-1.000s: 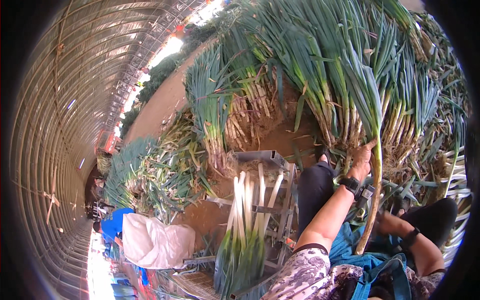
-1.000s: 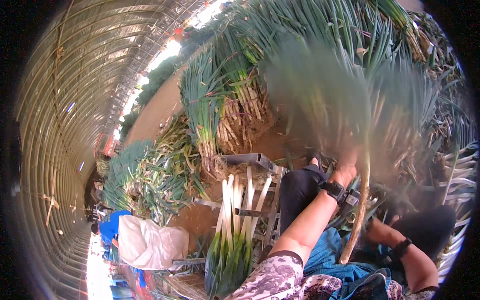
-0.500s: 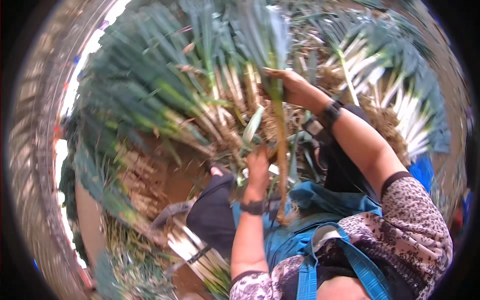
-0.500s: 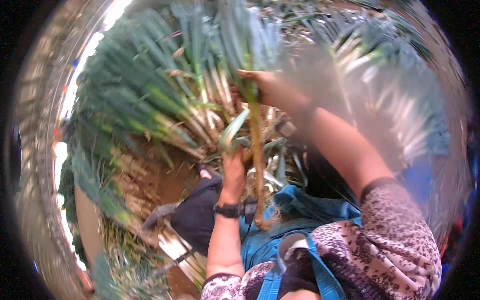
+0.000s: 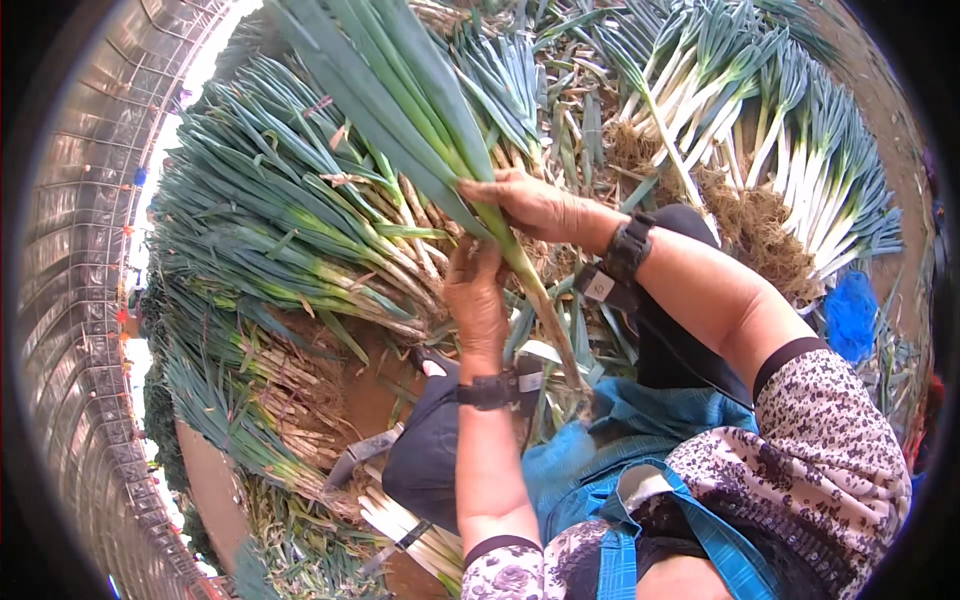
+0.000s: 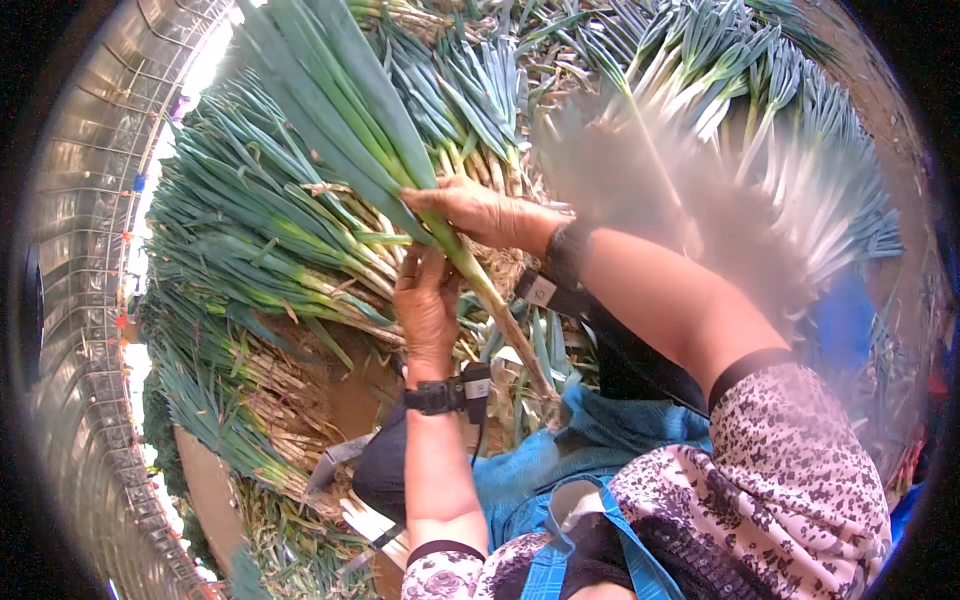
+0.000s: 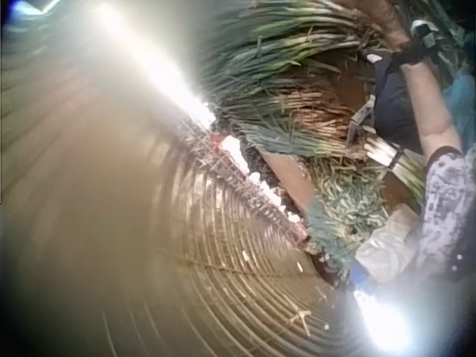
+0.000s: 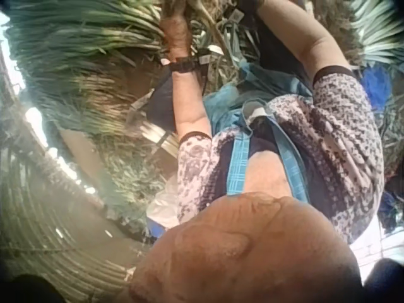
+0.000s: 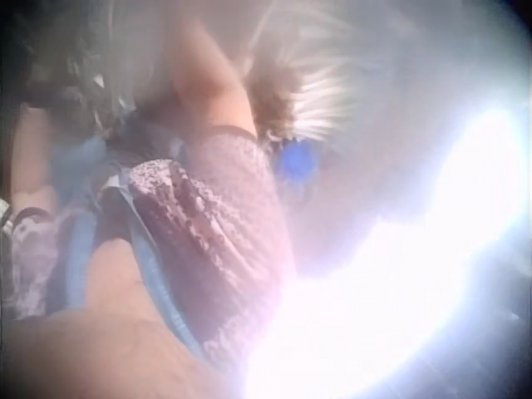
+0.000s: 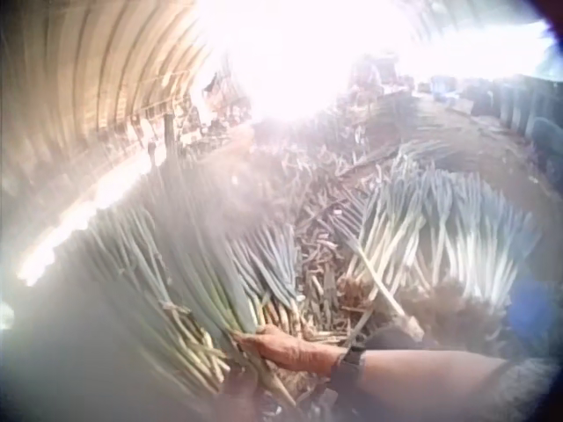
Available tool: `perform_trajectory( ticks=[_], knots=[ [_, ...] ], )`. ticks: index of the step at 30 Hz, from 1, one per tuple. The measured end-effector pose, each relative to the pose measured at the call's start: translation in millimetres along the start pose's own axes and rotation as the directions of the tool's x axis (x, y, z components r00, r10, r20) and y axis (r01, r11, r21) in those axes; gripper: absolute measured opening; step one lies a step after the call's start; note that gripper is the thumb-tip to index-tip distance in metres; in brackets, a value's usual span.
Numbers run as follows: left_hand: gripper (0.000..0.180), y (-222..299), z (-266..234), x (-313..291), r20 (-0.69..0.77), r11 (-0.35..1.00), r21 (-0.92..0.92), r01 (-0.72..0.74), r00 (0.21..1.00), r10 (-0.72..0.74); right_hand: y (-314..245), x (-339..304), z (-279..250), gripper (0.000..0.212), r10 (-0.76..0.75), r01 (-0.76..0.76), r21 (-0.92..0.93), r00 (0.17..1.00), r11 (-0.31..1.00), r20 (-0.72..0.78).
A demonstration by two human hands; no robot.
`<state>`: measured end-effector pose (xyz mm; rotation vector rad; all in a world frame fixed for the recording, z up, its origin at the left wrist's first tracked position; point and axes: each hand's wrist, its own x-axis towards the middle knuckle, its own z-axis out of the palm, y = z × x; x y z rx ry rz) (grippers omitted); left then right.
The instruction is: The person cleans green onions by peeling away the outer dirty layers of the stalks by hand and pulling off roots.
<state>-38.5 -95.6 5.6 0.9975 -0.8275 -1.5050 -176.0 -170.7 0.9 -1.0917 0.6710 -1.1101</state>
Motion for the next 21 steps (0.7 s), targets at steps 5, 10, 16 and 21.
perform_trajectory(
  ticks=[5, 10, 16, 21],
  knots=[
    [0.029, -13.3, 6.2, 4.0, 0.000, 0.998, 0.036, 0.043, 0.999, -0.043, -12.9, -11.0, 2.4, 0.039, 0.228, -0.221, 0.285, 0.974, 0.933, 0.009],
    [0.028, -12.6, 3.9, 9.5, 0.023, 0.981, 0.157, 0.115, 0.993, -0.120, 5.8, 0.0, -11.8, 0.042, 0.006, -0.012, 0.054, 0.995, 0.998, 0.097],
    [0.024, -16.2, 1.6, 4.3, 0.083, 0.950, -0.220, 0.221, 0.975, -0.207, -15.5, -6.5, -4.6, 0.050, 0.248, -0.251, -0.292, 0.968, 0.923, -0.045],
    [0.027, -37.0, -7.7, -10.5, 0.316, 0.715, 0.615, -0.332, 0.935, 0.163, -12.4, -9.3, 0.8, 0.050, 0.103, -0.107, -0.098, 0.994, 0.989, -0.042]
  ],
)
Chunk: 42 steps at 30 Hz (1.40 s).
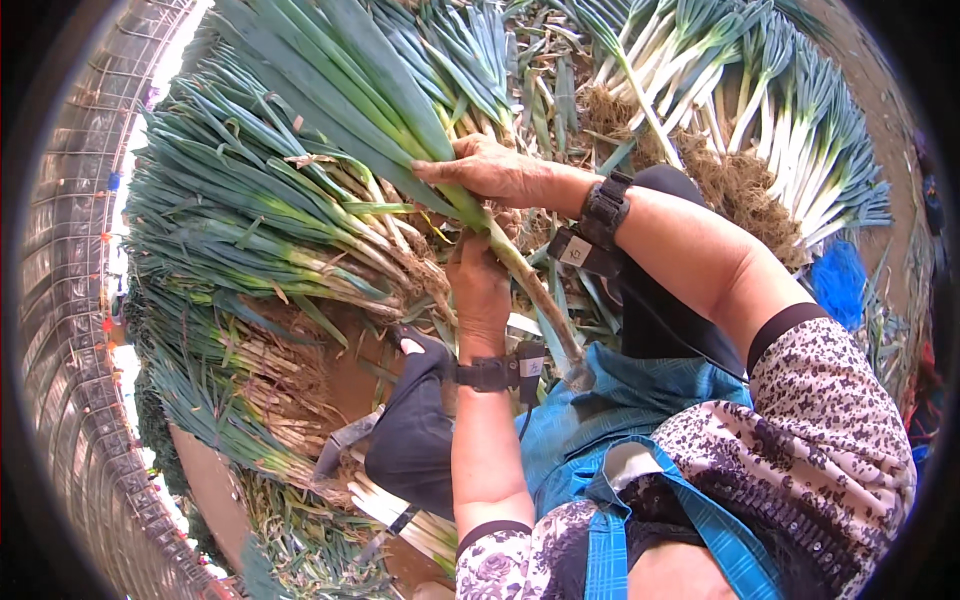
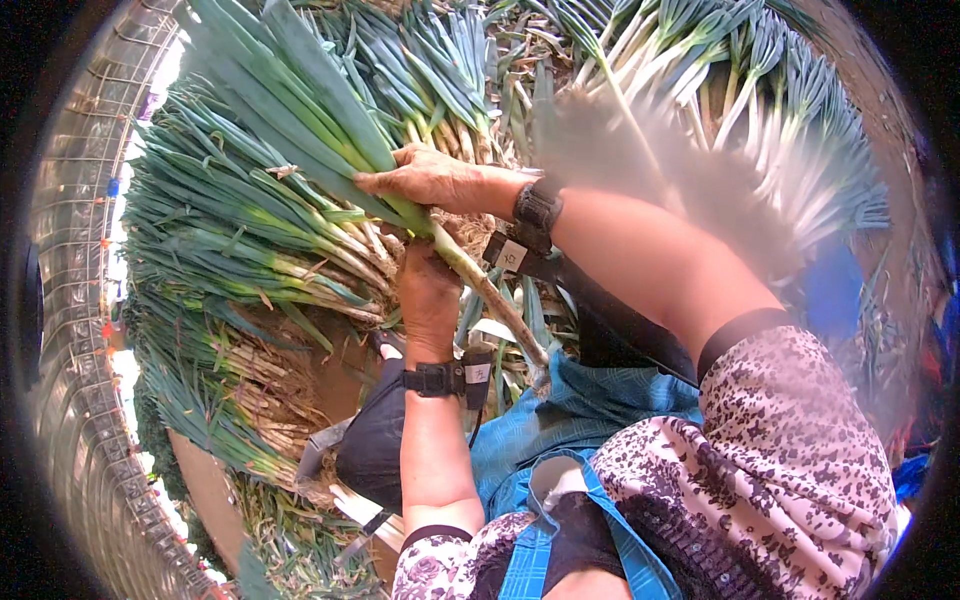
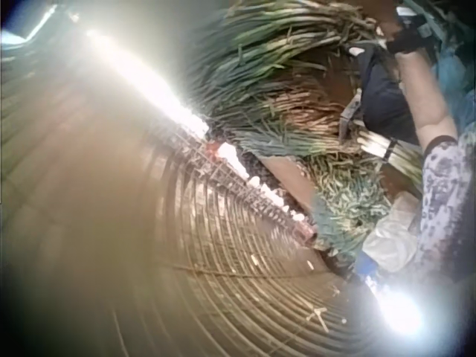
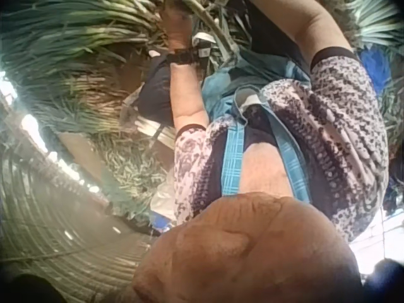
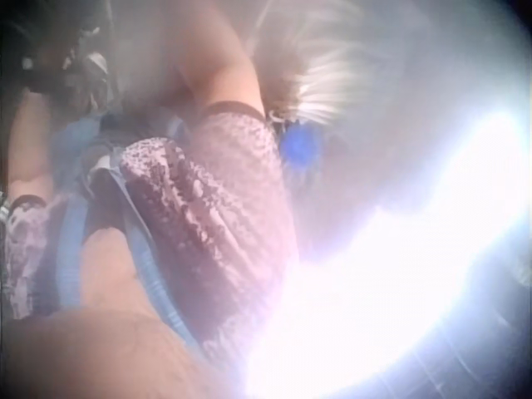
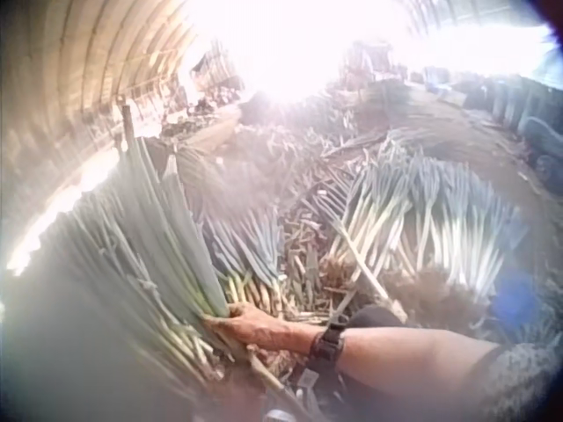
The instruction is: The person cleans green onions by peeling away the outer dirty layers of the stalks by hand and pulling off roots.
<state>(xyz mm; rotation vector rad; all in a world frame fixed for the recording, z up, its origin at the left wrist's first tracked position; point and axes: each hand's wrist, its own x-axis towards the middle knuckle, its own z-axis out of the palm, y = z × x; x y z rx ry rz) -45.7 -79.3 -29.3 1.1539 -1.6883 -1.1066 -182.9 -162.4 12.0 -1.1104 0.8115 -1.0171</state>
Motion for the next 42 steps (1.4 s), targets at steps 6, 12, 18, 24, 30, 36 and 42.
perform_trajectory(
  ticks=[6, 12, 18, 24, 30, 36, 42],
  knots=[
    [0.024, 6.2, 4.8, 9.5, 0.095, 0.424, -0.860, 0.283, 0.906, -0.412, -0.7, -3.4, 2.7, 0.044, 0.029, -0.030, -0.069, 0.999, 0.997, -0.012],
    [0.021, -19.1, 0.3, -0.4, -0.061, 0.967, -0.196, 0.163, 0.982, -0.178, -4.3, -6.9, 9.6, 0.041, 0.022, -0.022, -0.011, 0.999, 1.000, -0.036],
    [0.017, -26.0, 11.4, -26.3, -0.295, 0.889, -0.362, 0.280, 0.870, -0.395, -5.5, -8.8, 14.0, 0.038, 0.027, -0.026, 0.009, 0.997, 1.000, -0.066],
    [0.025, -4.1, 19.7, -34.2, -0.378, 0.866, 0.477, 0.152, 0.925, 0.046, 6.8, -7.6, 22.9, 0.041, 0.006, -0.010, -0.025, 0.984, 1.000, -0.177],
    [0.022, -5.7, 16.9, -28.2, -0.344, 0.798, 0.556, 0.231, 0.938, -0.032, 20.9, -9.0, 27.0, 0.037, -0.004, 0.016, 0.055, 0.977, 0.998, -0.213],
    [0.020, -29.3, 12.2, -33.4, -0.453, 0.896, 0.119, 0.428, 0.826, -0.335, 21.9, -11.6, 25.4, 0.035, -0.043, 0.067, 0.102, 0.975, 0.992, -0.220],
    [0.013, -101.2, -12.2, -119.6, -0.123, 0.336, -0.777, 0.531, 0.396, -0.910, 7.3, -4.8, 13.3, 0.036, -0.027, 0.133, 0.486, 0.975, 0.864, -0.219]
  ],
)
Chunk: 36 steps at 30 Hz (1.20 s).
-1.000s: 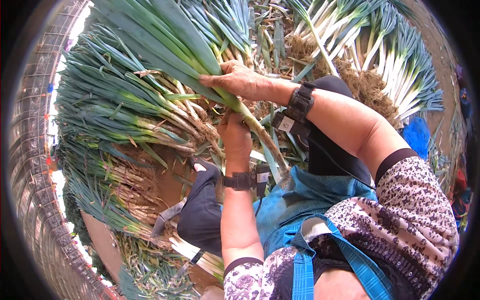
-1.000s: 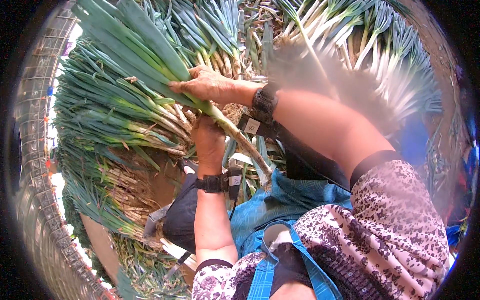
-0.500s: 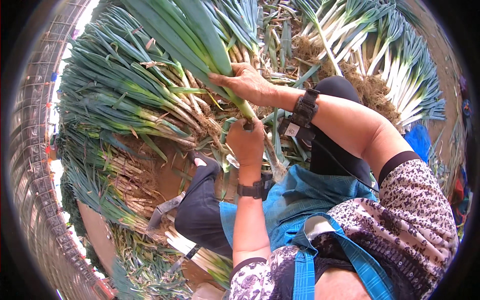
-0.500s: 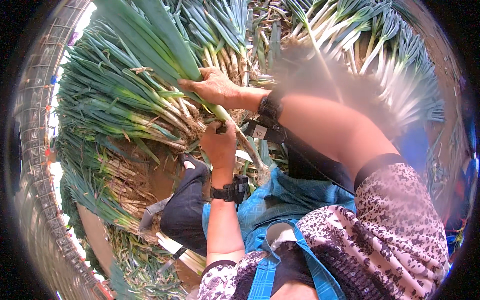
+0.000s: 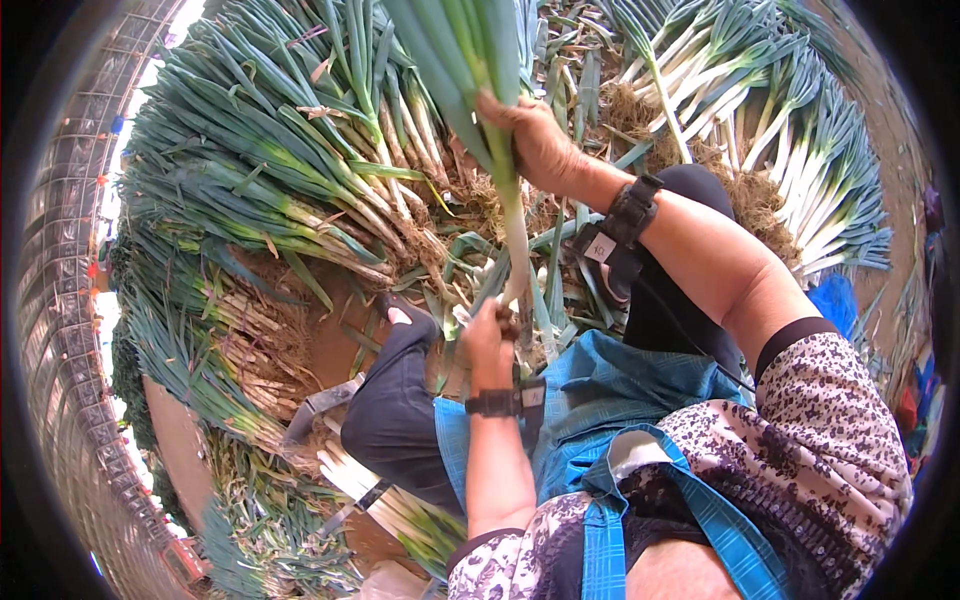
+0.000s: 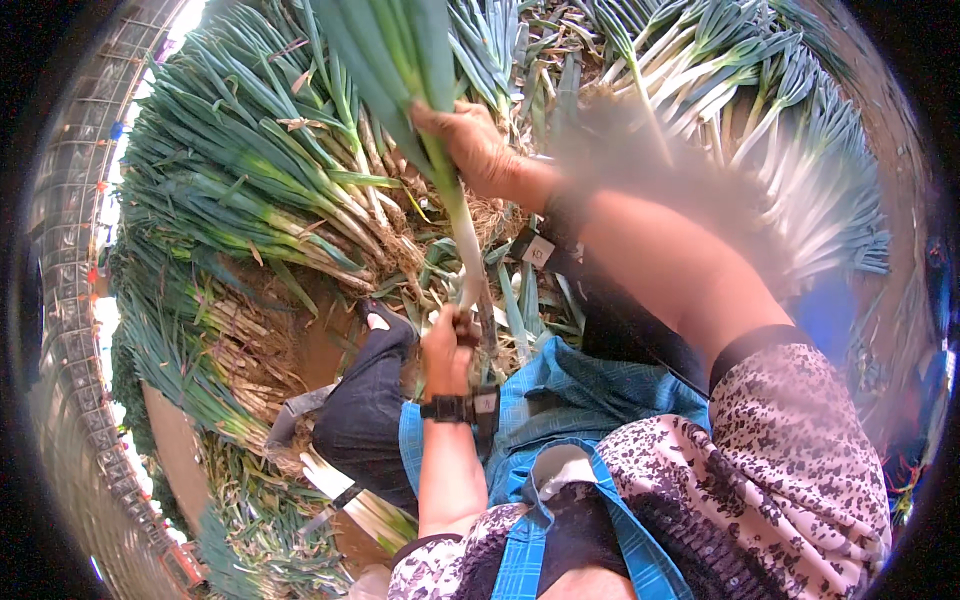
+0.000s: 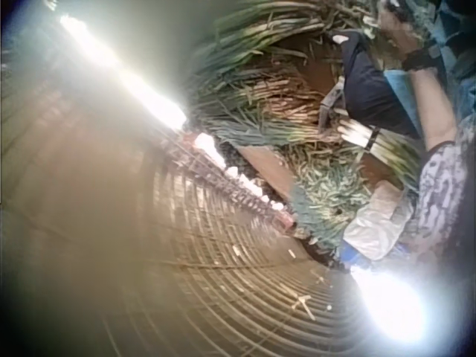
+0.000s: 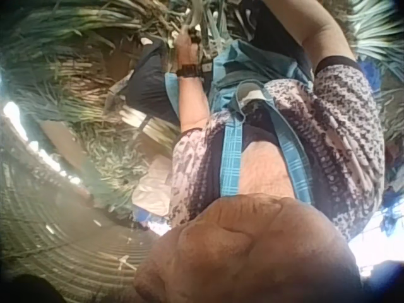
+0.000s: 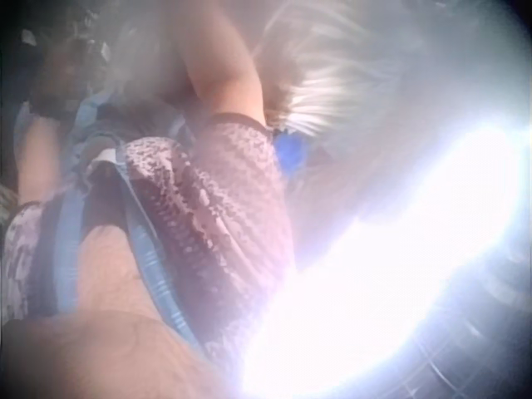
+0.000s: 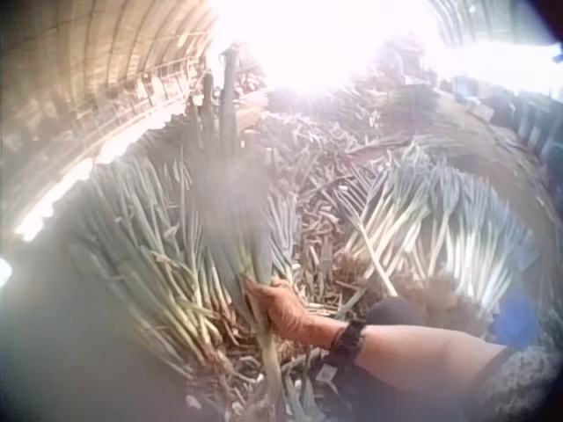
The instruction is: The person cleans green onions by peeling away the outer dirty layers of the stalks by hand and pulling off roots.
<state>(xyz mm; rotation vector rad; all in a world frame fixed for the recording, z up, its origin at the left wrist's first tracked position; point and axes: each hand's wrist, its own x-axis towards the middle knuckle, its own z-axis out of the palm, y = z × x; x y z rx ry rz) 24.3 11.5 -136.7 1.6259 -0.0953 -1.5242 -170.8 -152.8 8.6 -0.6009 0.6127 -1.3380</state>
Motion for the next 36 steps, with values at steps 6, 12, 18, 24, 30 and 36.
perform_trajectory(
  ticks=[6, 12, 18, 24, 30, 36],
  knots=[
    [0.027, 36.0, -31.5, -7.9, 0.121, 0.643, 0.563, -0.519, 0.821, 0.558, -24.8, -4.5, -7.7, 0.044, 0.144, -0.161, 0.139, 0.982, 0.977, 0.123],
    [0.028, 104.5, 99.8, -87.3, 0.491, 0.588, 0.346, -0.731, 0.675, 0.550, -19.5, -9.2, -3.3, 0.038, 0.240, -0.283, 0.201, 0.947, 0.938, 0.213],
    [0.021, 101.5, 115.2, -82.9, 0.569, 0.456, 0.400, -0.795, 0.606, 0.557, -14.6, -4.4, -8.5, 0.042, 0.286, -0.315, 0.140, 0.939, 0.939, 0.193],
    [0.014, 92.1, 113.2, -79.6, 0.474, 0.469, 0.451, -0.760, 0.649, 0.595, -16.4, -1.3, -8.8, 0.046, 0.375, -0.397, 0.094, 0.907, 0.913, 0.192],
    [0.013, 71.0, 97.1, -53.1, 0.373, 0.891, -0.449, 0.066, 0.920, 0.120, -17.5, 2.4, -10.1, 0.045, 0.372, -0.399, 0.109, 0.904, 0.910, 0.209],
    [0.017, 70.5, 96.0, -49.9, 0.395, 0.952, -0.158, -0.262, 0.867, 0.304, -15.3, 2.5, -8.6, 0.047, 0.333, -0.365, 0.171, 0.924, 0.915, 0.188]
  ],
)
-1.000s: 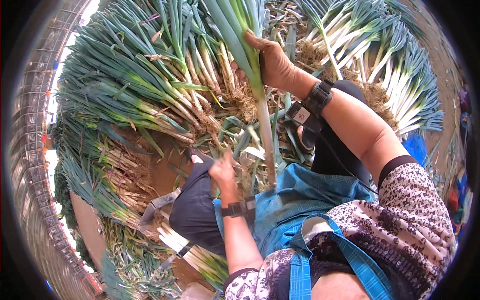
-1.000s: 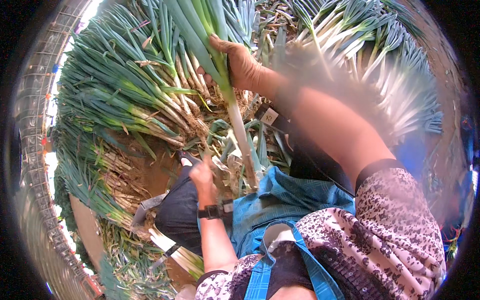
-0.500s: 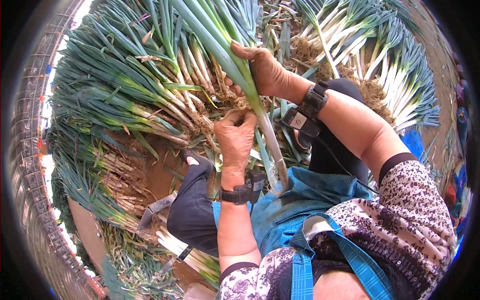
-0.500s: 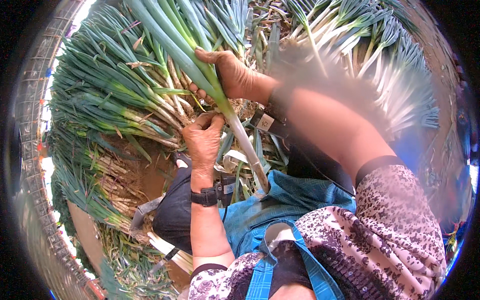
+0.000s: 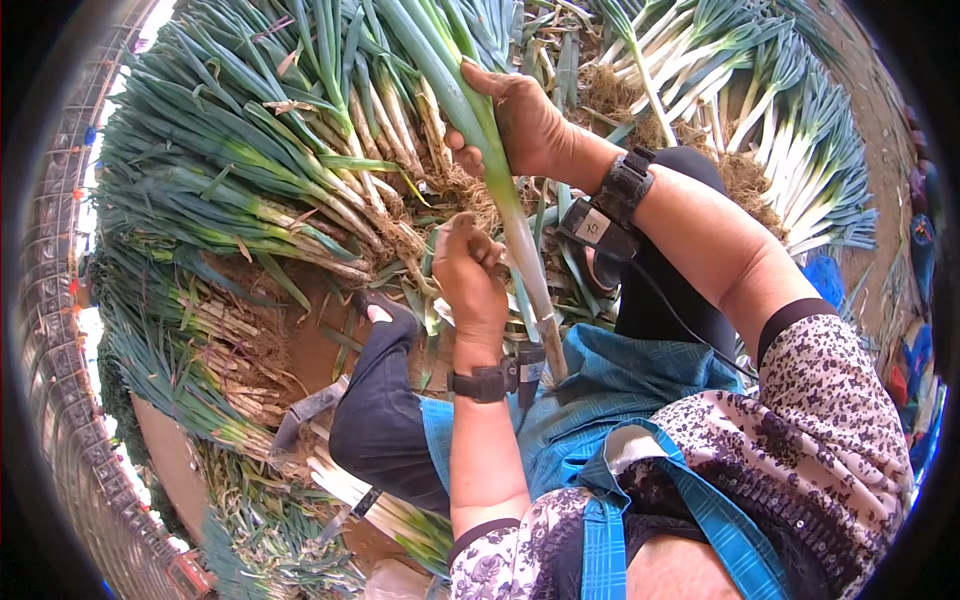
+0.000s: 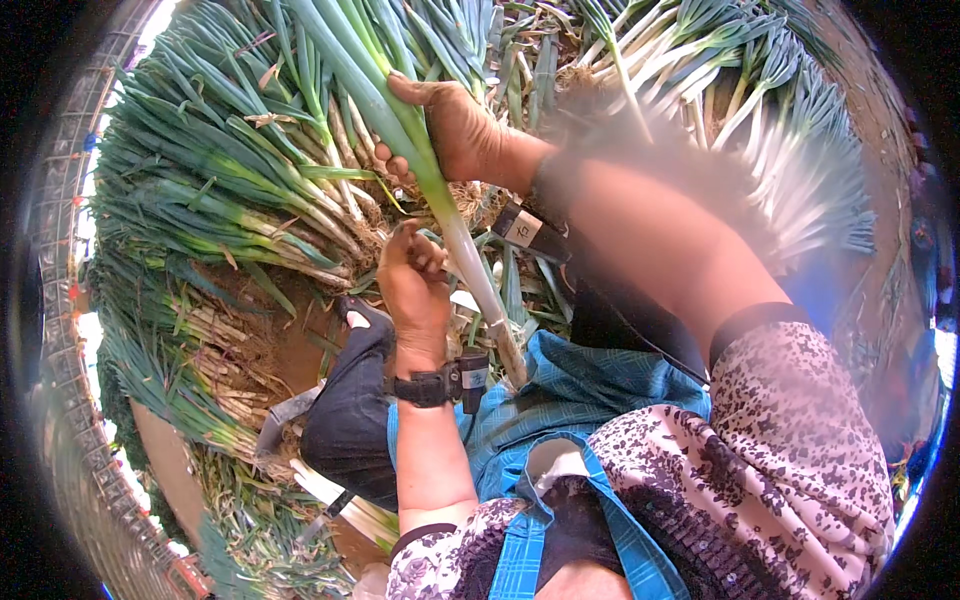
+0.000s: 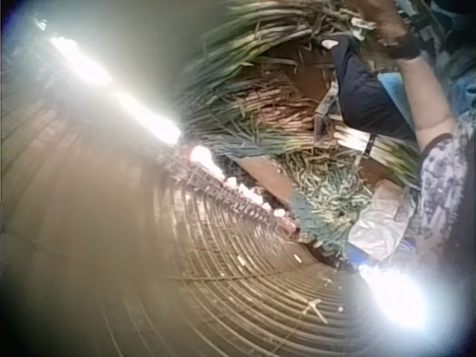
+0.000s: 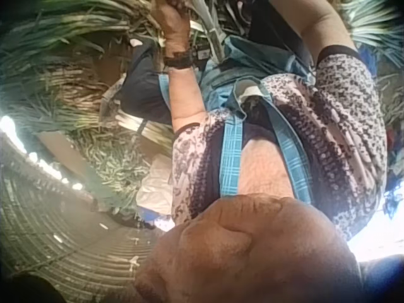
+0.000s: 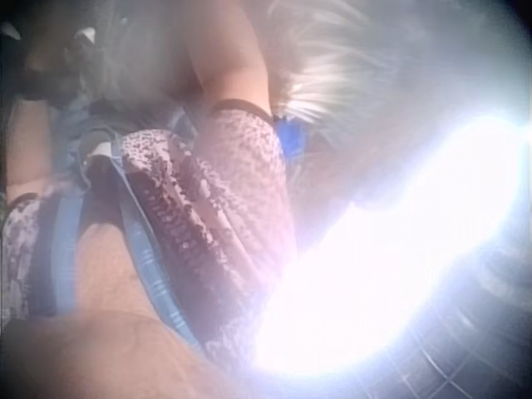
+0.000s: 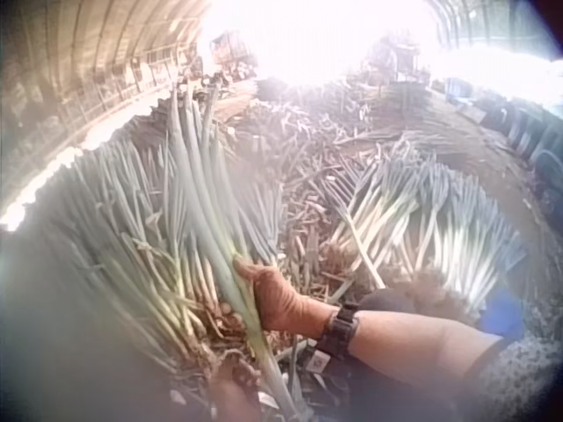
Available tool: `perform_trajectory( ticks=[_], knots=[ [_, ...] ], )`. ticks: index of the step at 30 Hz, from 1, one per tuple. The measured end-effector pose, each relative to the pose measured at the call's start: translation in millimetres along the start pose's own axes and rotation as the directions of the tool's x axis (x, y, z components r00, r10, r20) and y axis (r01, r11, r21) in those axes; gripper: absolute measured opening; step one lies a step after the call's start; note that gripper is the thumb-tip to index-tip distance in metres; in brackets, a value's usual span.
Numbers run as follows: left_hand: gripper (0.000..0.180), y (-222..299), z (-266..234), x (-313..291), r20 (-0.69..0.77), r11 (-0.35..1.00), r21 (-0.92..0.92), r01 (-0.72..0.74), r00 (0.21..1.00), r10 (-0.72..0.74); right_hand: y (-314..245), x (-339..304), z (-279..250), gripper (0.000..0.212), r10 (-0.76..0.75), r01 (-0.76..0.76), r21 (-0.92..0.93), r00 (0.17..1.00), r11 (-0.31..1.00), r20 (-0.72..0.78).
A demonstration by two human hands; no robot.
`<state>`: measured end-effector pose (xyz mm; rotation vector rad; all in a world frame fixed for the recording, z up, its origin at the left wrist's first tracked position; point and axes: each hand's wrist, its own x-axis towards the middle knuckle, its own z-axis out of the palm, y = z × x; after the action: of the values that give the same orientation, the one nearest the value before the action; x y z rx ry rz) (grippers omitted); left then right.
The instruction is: The person cleans green onions by peeling away the outer dirty layers of the stalks by hand and pulling off roots.
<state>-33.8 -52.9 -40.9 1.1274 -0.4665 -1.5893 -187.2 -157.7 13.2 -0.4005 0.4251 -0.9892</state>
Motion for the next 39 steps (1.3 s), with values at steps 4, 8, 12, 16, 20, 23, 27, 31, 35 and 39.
perform_trajectory(
  ticks=[4, 8, 12, 16, 20, 23, 27, 31, 35, 39],
  knots=[
    [0.021, 9.7, 15.3, -19.2, 0.177, 0.930, 0.342, -0.132, 0.981, 0.074, -2.1, -0.8, -2.2, 0.051, 0.089, -0.092, 0.047, 0.994, 0.995, 0.057],
    [0.018, 18.1, 14.7, -24.0, 0.171, 0.919, 0.384, -0.092, 0.985, 0.027, -2.2, -4.5, -0.3, 0.057, 0.156, -0.160, 0.022, 0.981, 0.987, 0.111],
    [0.017, 20.6, 11.4, -25.8, 0.235, 0.824, 0.534, -0.189, 0.969, 0.069, -1.9, -6.2, 0.3, 0.061, 0.200, -0.206, 0.027, 0.969, 0.978, 0.145],
    [0.017, 24.0, 20.7, -31.6, 0.201, 0.835, 0.520, -0.183, 0.976, 0.089, 0.0, -5.4, 1.1, 0.062, 0.220, -0.237, 0.064, 0.955, 0.969, 0.199],
    [0.017, 27.9, 23.2, -32.0, 0.224, 0.850, 0.494, -0.182, 0.971, 0.077, 1.5, -5.8, 2.9, 0.065, 0.222, -0.246, 0.074, 0.945, 0.966, 0.242],
    [0.015, 27.8, 15.7, -29.9, 0.213, 0.841, 0.524, -0.135, 0.977, 0.024, 0.9, -2.6, -5.3, 0.067, 0.219, -0.248, 0.036, 0.906, 0.968, 0.362],
    [0.014, 14.4, 10.2, -29.3, 0.141, 0.873, 0.469, -0.133, 0.987, 0.074, 0.5, -2.0, -5.4, 0.069, 0.229, -0.258, 0.017, 0.883, 0.966, 0.409],
    [0.023, 15.0, 17.4, -30.3, 0.117, 0.954, 0.279, -0.107, 0.990, 0.077, -0.4, -2.5, -9.9, 0.064, 0.228, -0.280, 0.045, 0.857, 0.959, 0.461],
    [0.032, 24.0, 19.7, -25.8, 0.140, 0.818, 0.381, -0.430, 0.902, 0.409, 17.9, -6.7, 20.2, 0.057, 0.058, -0.058, -0.151, 0.998, 0.987, -0.008],
    [0.038, 53.3, 10.4, -7.2, 0.125, 0.727, 0.631, -0.269, 0.961, 0.248, 25.8, 1.1, 16.5, 0.068, 0.013, 0.119, -0.852, 0.989, 0.510, 0.146]
  ],
)
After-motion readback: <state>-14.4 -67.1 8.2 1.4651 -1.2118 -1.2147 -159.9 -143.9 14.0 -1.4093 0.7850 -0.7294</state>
